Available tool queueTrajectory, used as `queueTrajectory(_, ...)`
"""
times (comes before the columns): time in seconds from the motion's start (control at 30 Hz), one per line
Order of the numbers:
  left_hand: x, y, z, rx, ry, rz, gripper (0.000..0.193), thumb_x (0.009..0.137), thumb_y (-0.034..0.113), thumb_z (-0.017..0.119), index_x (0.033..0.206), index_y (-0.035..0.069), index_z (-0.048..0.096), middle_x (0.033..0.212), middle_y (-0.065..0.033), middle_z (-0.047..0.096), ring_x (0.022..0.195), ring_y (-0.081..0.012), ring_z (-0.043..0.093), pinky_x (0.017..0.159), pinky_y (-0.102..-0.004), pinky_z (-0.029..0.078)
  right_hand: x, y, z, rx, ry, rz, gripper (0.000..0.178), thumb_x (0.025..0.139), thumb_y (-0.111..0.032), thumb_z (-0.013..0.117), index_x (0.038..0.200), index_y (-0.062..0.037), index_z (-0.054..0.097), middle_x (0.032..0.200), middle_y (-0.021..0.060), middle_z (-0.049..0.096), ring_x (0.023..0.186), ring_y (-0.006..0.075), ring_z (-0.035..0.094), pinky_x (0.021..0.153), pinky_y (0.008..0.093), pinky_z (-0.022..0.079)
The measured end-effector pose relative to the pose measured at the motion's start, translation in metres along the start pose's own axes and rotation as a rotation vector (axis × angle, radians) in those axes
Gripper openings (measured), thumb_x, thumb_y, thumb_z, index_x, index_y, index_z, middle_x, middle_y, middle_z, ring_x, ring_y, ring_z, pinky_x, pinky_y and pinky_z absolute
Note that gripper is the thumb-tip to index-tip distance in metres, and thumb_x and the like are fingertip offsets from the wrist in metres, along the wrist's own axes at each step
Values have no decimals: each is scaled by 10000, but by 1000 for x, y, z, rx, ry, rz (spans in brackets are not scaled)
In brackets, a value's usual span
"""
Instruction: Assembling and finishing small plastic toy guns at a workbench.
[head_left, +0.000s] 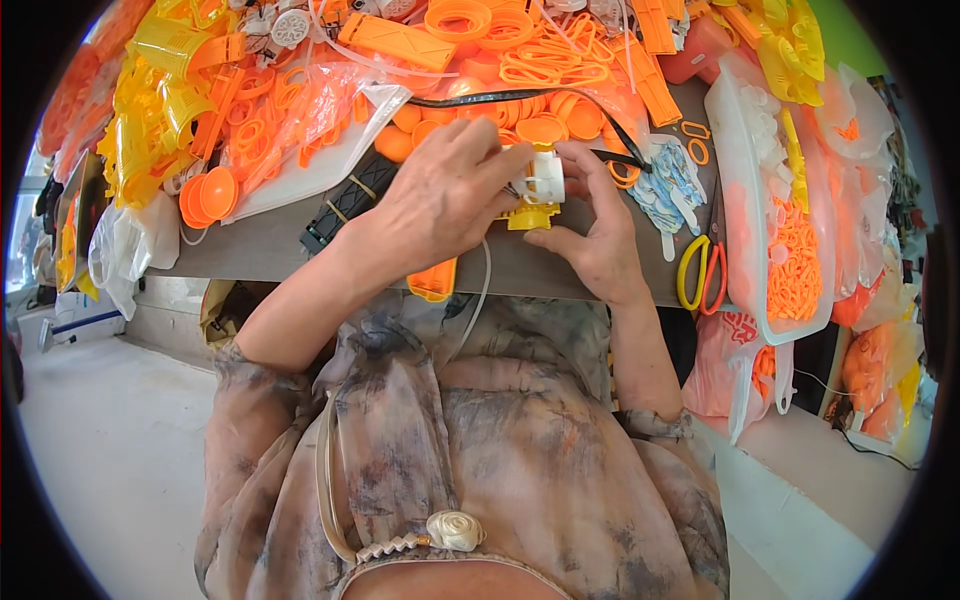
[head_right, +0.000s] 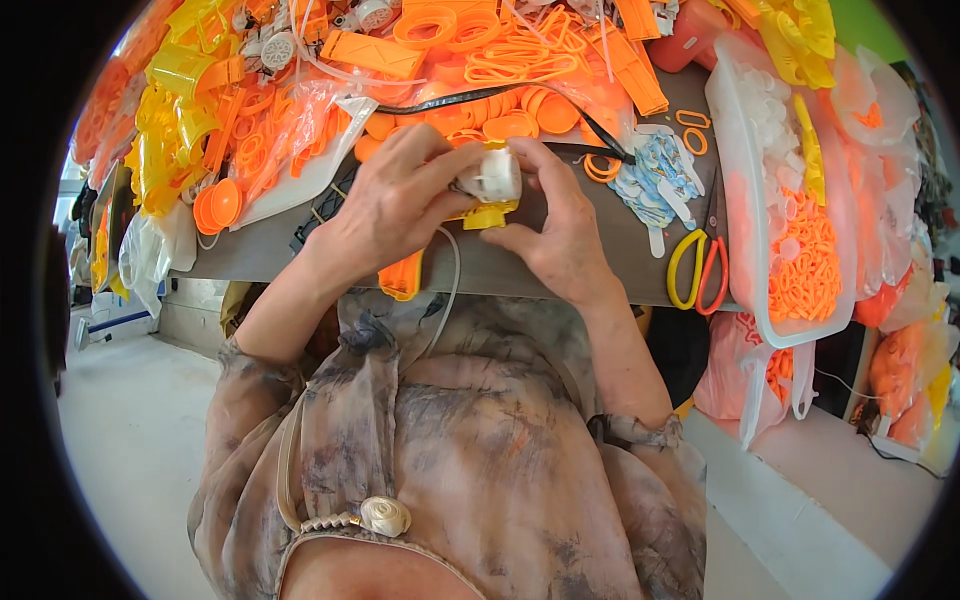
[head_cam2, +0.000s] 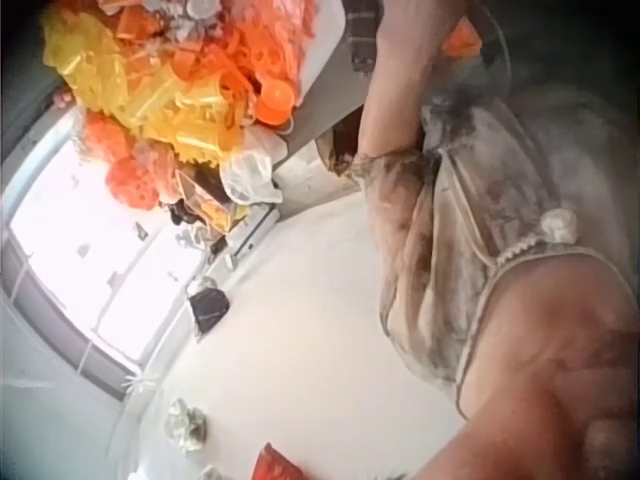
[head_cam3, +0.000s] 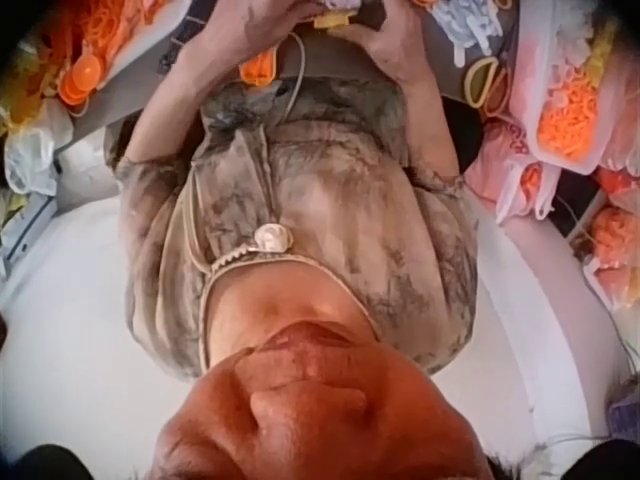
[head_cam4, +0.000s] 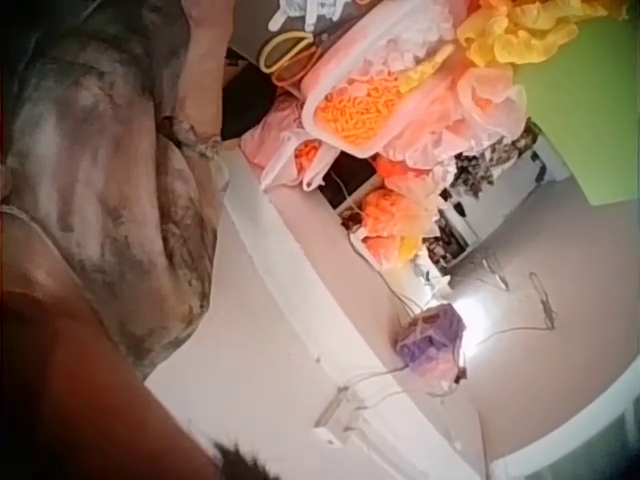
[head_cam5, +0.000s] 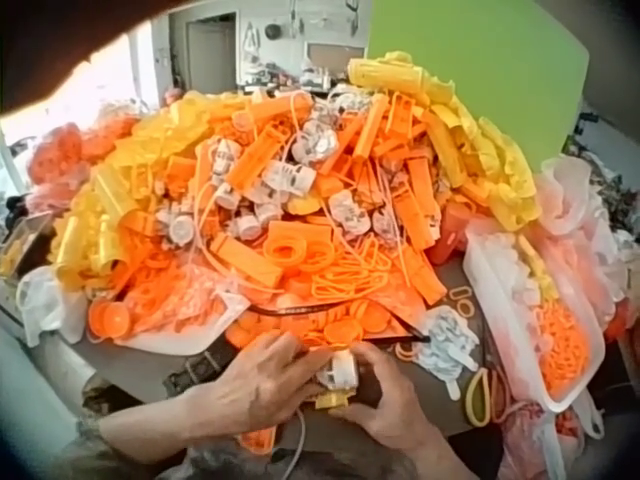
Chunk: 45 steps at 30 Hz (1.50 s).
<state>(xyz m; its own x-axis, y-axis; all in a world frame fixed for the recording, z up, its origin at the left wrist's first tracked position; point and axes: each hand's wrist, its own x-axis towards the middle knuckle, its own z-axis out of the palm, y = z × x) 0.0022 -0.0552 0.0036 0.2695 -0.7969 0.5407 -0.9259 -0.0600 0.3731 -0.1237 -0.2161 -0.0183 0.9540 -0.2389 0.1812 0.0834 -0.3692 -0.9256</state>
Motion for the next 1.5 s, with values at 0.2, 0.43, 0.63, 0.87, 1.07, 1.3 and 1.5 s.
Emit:
queueTrajectory(0.2,4,-6,18,10,-40,11,427,702,119,737,1099,34,604,855,-91,508,766,-278,523,694,-380,445,-4,14,5,-381,73,-21,737,666,13,751,1321,-26,416,1250,145,508,1131,244,521,981,356,403)
queueTrajectory(0.43,-29,-5,-9,37,54,-114,358,771,149,688,1099,30,607,1148,-144,559,1048,-318,524,868,-397,427,-62,-9,22,-421,83,-340,495,728,-33,725,1194,-20,558,904,140,611,666,229,615,578,334,498)
queueTrajectory(0.63,-48,-3,0,115,25,-102,340,811,67,618,1148,28,587,1217,-129,547,1129,-328,499,945,-425,395,-78,0,49,-142,-377,-78,308,809,-140,679,1102,-69,618,801,129,621,674,281,608,625,350,493)
queueTrajectory(0.87,-50,3,14,158,95,-156,359,799,47,603,1157,26,585,1197,-133,560,1092,-319,512,928,-417,395,-82,-33,11,234,-517,-133,194,812,-174,686,927,-26,637,835,118,616,702,288,604,603,328,470)
queueTrajectory(1.07,-45,9,22,156,137,-174,353,793,34,602,1146,34,601,1195,-143,561,1085,-321,513,927,-416,397,-97,-25,-13,23,-645,60,248,841,-224,663,999,-35,637,840,121,615,745,287,605,657,335,475)
queueTrajectory(1.3,-64,33,-5,-51,268,-122,332,728,-9,665,1057,-15,622,1143,-198,579,1034,-333,561,855,-392,461,-120,-32,-64,85,-305,309,267,857,-92,596,1105,6,608,965,111,638,846,184,624,717,296,491)
queueTrajectory(1.5,-101,65,-6,-812,-420,-390,214,807,98,685,967,-35,638,941,-176,635,896,-271,628,771,-329,493,-115,0,-106,-920,446,276,358,829,-42,583,1181,4,534,954,147,614,883,251,614,787,329,484)
